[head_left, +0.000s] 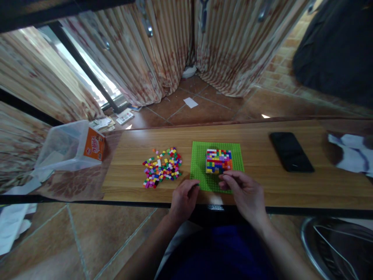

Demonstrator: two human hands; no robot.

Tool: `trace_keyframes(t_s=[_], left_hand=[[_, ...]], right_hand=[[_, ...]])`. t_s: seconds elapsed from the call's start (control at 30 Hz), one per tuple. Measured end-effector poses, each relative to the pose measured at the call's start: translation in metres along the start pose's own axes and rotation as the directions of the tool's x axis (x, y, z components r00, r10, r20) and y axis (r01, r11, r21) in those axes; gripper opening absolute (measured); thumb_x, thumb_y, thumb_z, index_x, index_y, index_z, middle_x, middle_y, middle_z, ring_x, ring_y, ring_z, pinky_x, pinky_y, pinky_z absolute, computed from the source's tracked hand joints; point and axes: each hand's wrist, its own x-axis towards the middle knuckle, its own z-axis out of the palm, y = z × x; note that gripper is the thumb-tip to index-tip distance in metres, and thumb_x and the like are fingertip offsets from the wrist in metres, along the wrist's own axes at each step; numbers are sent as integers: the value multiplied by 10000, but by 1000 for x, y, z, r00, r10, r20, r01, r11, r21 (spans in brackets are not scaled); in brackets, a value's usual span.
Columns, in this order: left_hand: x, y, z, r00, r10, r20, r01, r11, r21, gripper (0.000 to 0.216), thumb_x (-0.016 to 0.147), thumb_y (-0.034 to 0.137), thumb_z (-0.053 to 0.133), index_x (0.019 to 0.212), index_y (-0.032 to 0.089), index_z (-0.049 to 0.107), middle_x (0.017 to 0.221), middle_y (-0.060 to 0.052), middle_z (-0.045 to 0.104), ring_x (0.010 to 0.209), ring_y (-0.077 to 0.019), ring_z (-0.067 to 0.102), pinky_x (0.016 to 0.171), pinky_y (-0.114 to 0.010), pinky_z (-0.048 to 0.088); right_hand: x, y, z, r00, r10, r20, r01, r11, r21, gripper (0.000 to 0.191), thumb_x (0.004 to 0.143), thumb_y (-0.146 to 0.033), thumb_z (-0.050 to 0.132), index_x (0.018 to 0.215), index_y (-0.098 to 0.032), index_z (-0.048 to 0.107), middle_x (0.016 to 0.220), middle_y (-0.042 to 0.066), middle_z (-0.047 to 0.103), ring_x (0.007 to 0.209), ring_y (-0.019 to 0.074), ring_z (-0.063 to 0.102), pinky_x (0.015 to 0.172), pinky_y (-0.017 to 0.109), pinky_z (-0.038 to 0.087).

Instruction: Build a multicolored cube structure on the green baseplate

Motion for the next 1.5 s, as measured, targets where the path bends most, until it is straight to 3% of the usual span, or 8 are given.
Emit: trace_keyframes(t_s=[0.37, 0.57, 0.7, 0.83, 0.93, 1.03, 1.2, 1.5], left_hand=[[1, 1, 0, 1000, 6, 15, -6, 1000, -16, 191, 947, 194, 525, 1060, 184, 678, 931, -56, 714, 868, -154, 673, 784, -263, 532], [0, 1, 0, 1000, -4, 25, 4, 1000, -6, 186, 947, 202, 524, 1051, 190, 679, 930, -58, 715, 867, -161, 673, 782, -272, 534], [0, -1, 1, 1000, 8, 22, -8, 1000, -2, 182, 949, 206, 520, 1038, 191, 678, 904, -54, 712, 842, -160, 671, 761, -272, 534], [0, -2, 1, 1000, 8, 30, -8, 1000, 4, 179, 949, 207, 521, 1038, 194, 675, 923, -60, 716, 856, -164, 673, 769, -279, 537], [0, -1, 1, 1000, 11, 29, -11, 1000, 4, 172, 947, 204, 524, 1034, 194, 672, 935, -62, 716, 868, -166, 674, 774, -282, 539], [0, -1, 1, 999, 23, 27, -23, 1000, 7, 170, 948, 202, 522, 1033, 189, 669, 922, -63, 712, 860, -166, 673, 766, -281, 538], [-1, 0, 2, 999, 27, 24, -28, 1000, 4, 177, 957, 217, 511, 1045, 188, 662, 914, -66, 710, 864, -171, 674, 770, -284, 542], [-1, 2, 1, 999, 24, 31, -24, 1000, 10, 194, 959, 229, 502, 1054, 195, 668, 913, -66, 710, 862, -172, 678, 758, -280, 550]], right_hand=[[1, -13, -2, 969, 167, 181, -224, 904, 364, 187, 751, -321, 801, 919, -247, 767, 952, 26, 779, 797, 110, 734, 725, 185, 604], [2, -17, -3, 951, 251, 182, -303, 875, 378, 260, 693, -293, 842, 931, -237, 755, 970, 35, 776, 855, 125, 733, 706, 176, 596], [2, -11, -3, 978, 172, 122, -198, 947, 252, 239, 764, -370, 782, 964, -246, 742, 955, 43, 768, 788, 148, 724, 649, 252, 598], [7, -2, -5, 991, -125, 42, 129, 986, -106, 174, 837, -390, 698, 957, -280, 763, 994, 52, 739, 879, 191, 695, 753, 372, 581], [13, 5, -7, 908, -418, 20, 384, 814, -436, 138, 853, -369, 683, 930, -312, 782, 1095, 62, 689, 1019, 225, 629, 903, 462, 510], [20, 13, -6, 829, -556, 62, 475, 641, -603, 143, 877, -370, 658, 927, -330, 786, 1195, 68, 640, 1094, 248, 571, 969, 513, 440], [26, 27, -1, 811, -572, 121, 511, 594, -621, 155, 896, -364, 641, 974, -359, 775, 1406, 43, 532, 1277, 267, 478, 1045, 533, 376], [28, 32, 6, 868, -496, 25, 443, 750, -492, 138, 866, -369, 667, 947, -350, 777, 1472, 12, 485, 1337, 264, 454, 1112, 552, 335]])
